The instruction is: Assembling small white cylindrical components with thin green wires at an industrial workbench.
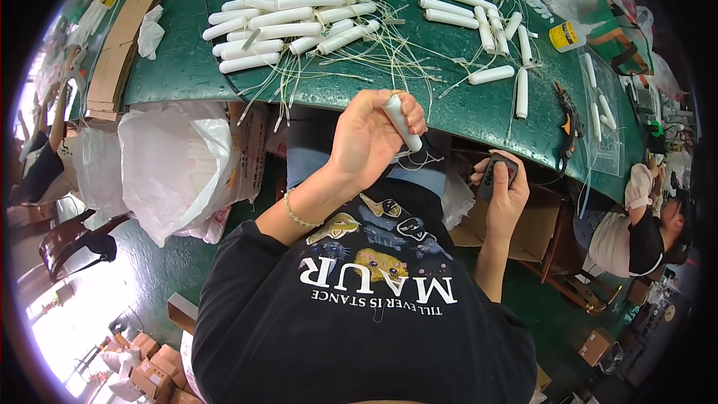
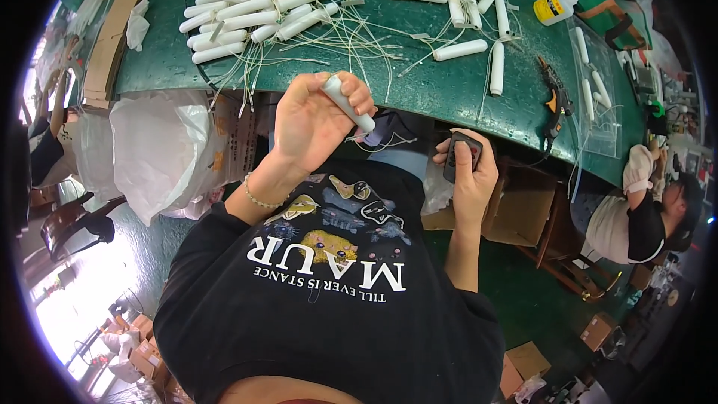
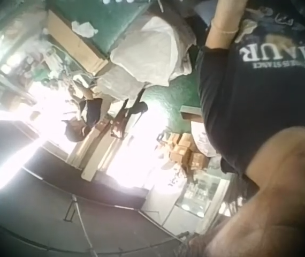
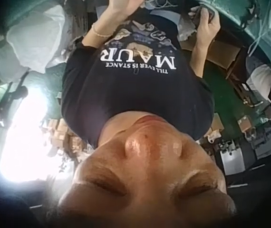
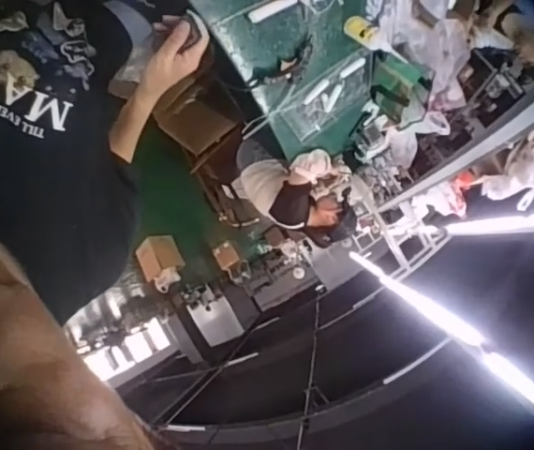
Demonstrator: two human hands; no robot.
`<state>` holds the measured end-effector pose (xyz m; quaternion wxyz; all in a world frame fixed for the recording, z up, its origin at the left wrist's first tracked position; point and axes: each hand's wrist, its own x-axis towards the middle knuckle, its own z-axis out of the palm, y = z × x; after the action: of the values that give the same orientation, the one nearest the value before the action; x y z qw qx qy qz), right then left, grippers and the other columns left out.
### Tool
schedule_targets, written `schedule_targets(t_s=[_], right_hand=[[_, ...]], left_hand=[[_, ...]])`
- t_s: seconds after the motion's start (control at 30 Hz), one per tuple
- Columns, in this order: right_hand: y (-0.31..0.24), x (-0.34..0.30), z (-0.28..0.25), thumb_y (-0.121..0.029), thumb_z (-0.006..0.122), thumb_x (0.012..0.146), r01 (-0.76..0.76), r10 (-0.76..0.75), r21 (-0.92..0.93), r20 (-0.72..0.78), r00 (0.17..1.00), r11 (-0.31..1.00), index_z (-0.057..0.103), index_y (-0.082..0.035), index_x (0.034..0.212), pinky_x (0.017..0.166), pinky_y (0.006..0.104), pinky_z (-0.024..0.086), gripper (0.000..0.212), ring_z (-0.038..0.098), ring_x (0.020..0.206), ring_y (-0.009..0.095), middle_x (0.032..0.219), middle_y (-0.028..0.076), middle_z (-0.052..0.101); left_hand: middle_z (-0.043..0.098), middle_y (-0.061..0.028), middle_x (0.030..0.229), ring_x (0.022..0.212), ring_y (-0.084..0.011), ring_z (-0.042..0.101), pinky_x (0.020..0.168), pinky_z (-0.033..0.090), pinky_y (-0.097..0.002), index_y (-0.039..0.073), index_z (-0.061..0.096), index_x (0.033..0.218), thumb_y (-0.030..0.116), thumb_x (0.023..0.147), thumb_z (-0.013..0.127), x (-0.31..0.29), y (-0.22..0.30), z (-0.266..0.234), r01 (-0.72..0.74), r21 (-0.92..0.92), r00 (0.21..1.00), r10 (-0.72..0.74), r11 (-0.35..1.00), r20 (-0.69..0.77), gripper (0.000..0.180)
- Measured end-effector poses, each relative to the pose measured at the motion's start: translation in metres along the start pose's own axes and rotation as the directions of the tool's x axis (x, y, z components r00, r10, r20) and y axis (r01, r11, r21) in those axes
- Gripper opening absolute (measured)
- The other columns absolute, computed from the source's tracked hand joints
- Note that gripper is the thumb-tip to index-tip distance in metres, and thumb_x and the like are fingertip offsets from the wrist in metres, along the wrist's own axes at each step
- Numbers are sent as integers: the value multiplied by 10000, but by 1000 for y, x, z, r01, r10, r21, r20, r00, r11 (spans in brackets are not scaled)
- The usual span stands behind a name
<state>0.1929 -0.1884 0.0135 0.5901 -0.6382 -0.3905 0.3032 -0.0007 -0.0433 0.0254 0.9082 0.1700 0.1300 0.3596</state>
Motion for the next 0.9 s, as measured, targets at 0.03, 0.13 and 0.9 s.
schedule_targets(t_s=[0.03,0.13,0.9], right_hand=[[1,-1,-1,-219,479,991,-14,14,12,20,1000,1000,545,9,1086,627,250,496,256,593,682,124,850,94,623],[-2,-2,-3,-233,437,1005,-51,49,37,43,998,998,542,19,1097,653,258,501,288,600,692,131,853,103,630],[-12,9,23,-260,381,1015,61,-51,-98,103,993,993,512,29,1085,631,249,483,325,573,655,131,812,107,606]], left_hand=[[433,-76,790,794,-215,428,819,380,-354,25,435,799,308,855,426,0,0,0,-1,16,1000,1,1000,8,288],[441,-79,787,792,-214,432,791,384,-351,21,442,799,308,853,431,1,-2,0,1,25,1000,-1,1000,14,292],[435,-75,785,788,-214,428,786,381,-341,24,438,793,315,855,426,2,-6,-3,4,-35,1000,-3,999,26,298]])
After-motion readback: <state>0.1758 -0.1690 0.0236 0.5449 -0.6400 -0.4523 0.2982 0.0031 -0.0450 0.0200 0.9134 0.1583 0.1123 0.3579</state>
